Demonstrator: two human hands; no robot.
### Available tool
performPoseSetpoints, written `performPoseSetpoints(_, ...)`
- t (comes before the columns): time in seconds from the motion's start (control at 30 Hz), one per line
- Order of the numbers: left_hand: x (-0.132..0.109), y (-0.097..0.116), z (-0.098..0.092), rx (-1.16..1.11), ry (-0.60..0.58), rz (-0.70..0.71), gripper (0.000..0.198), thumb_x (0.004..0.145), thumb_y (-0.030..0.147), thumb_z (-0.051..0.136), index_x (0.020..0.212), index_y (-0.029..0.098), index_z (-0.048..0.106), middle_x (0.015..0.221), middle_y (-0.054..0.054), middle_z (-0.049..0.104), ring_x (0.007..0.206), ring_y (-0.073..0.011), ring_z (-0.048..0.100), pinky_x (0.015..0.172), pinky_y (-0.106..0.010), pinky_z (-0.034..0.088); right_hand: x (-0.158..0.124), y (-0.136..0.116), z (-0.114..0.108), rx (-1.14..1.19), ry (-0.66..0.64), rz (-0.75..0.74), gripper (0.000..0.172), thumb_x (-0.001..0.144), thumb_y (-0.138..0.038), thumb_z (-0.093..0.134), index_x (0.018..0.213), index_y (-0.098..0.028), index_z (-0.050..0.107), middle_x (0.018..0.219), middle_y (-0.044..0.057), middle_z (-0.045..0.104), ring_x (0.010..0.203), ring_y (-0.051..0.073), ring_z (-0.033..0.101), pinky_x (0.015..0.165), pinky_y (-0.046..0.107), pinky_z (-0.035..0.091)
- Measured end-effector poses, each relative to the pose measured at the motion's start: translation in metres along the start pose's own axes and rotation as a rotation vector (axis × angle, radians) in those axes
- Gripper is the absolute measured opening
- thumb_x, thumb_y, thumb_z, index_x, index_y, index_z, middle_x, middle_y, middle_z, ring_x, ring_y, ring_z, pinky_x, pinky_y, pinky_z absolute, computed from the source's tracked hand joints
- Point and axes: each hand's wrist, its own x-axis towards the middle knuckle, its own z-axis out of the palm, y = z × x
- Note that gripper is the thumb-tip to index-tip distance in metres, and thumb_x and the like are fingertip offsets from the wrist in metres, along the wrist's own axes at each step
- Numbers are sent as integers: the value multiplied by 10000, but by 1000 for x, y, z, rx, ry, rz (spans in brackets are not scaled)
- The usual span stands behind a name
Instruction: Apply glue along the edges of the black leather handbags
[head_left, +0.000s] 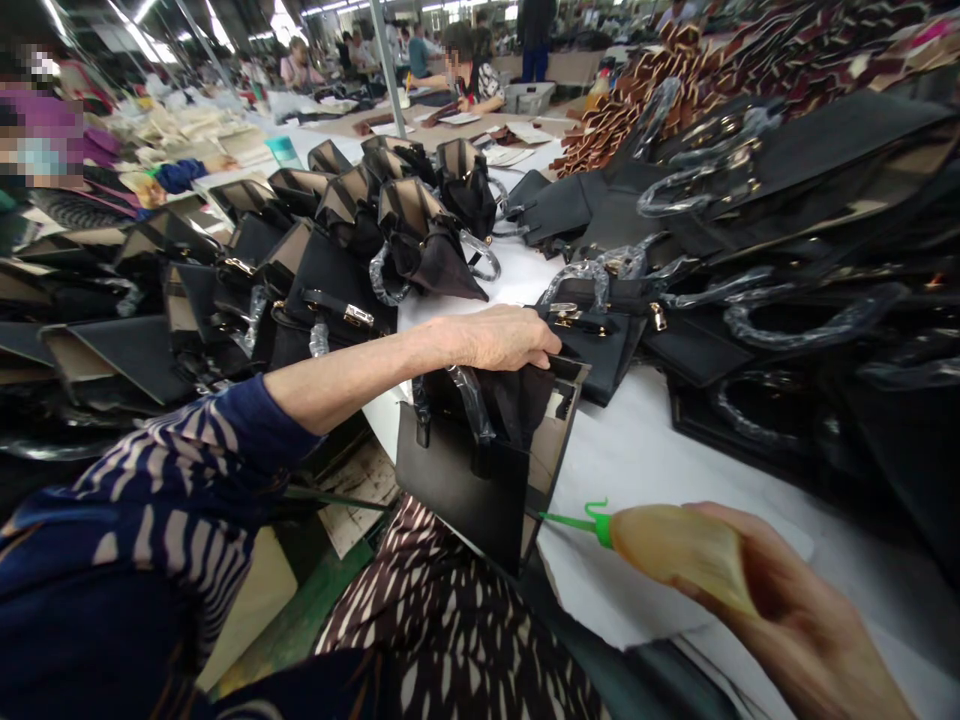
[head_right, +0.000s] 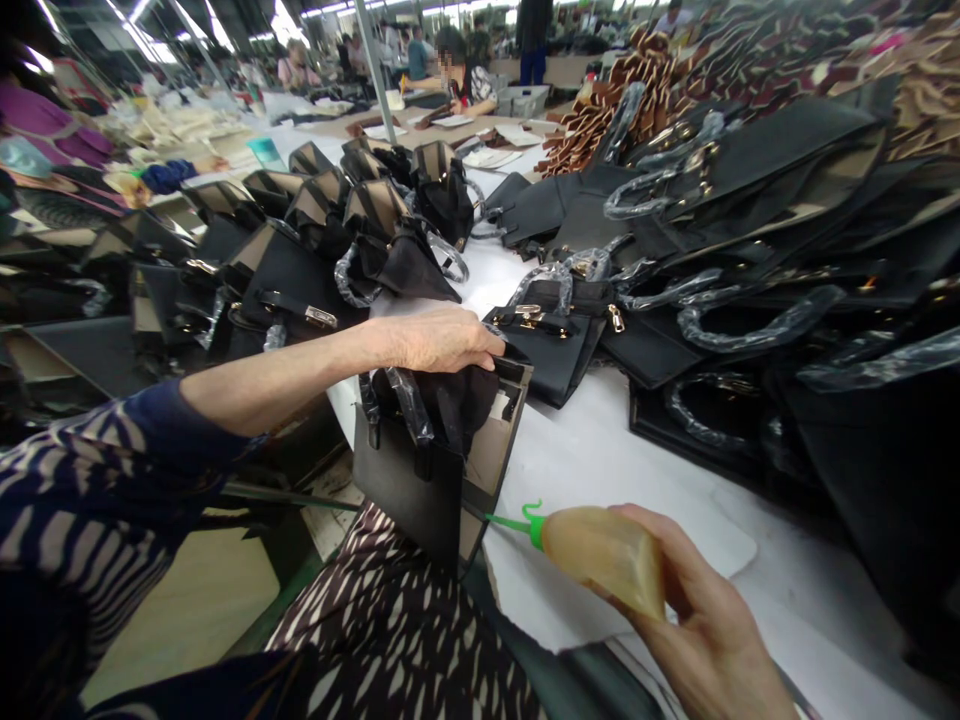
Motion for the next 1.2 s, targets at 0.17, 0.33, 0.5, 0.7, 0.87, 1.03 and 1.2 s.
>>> performPoseSetpoints(0.17,-12,5,-11,-5,37,24,112,896,204,563,830,191,653,688,-7,641,606,-131,556,526,-249,294,-3,15,-6,86,-64,85,482,582,-473,815,998,-275,673,945,39,713,825,287,671,680,302,571)
performPoseSetpoints(0.33,-38,18,-51,41,97,1,130,890,187,537,824,179,648,712,-18,657,641,-142,587,546,-247,325,-8,6,-5,285,-22,239,516,625,-481,797,1057,-258,623,860,45,685,658,234,616,499,282,511)
performPoseSetpoints(0.5,-55,31,-102,118,132,-97,161,897,201,515,808,181,648,642,-21,628,591,-157,560,571,-283,348,-10,0,0,566,43,307,609,623,-473,800,1127,-220,568,946,114,686,711,245,615,503,278,500)
performPoseSetpoints(0.7,-46,33,-114,300,211,-176,190,927,249,480,898,202,661,630,-39,598,667,-211,605,585,-313,344,10,-3,7,673,155,304,659,567,-462,839,1119,-197,593,994,125,672,722,226,595,523,263,510)
performPoseSetpoints(0.87,-35,45,-80,372,198,-205,122,917,193,488,953,173,603,767,-63,667,688,-202,625,555,-279,350,20,-4,6,640,193,256,609,559,-475,847,1053,-210,609,875,58,664,673,182,566,571,249,522)
performPoseSetpoints(1.03,-34,65,-51,360,133,-71,189,779,70,540,946,159,554,768,-58,659,669,-221,633,525,-295,364,20,9,1,547,170,206,578,619,-488,815,1076,-214,589,823,33,660,642,173,562,538,235,483)
performPoseSetpoints(1.2,-26,60,-49,309,-99,51,199,776,89,568,965,144,593,706,-61,657,653,-214,618,499,-304,336,23,16,3,504,168,187,594,624,-488,814,1089,-204,578,813,31,654,633,182,559,540,262,478)
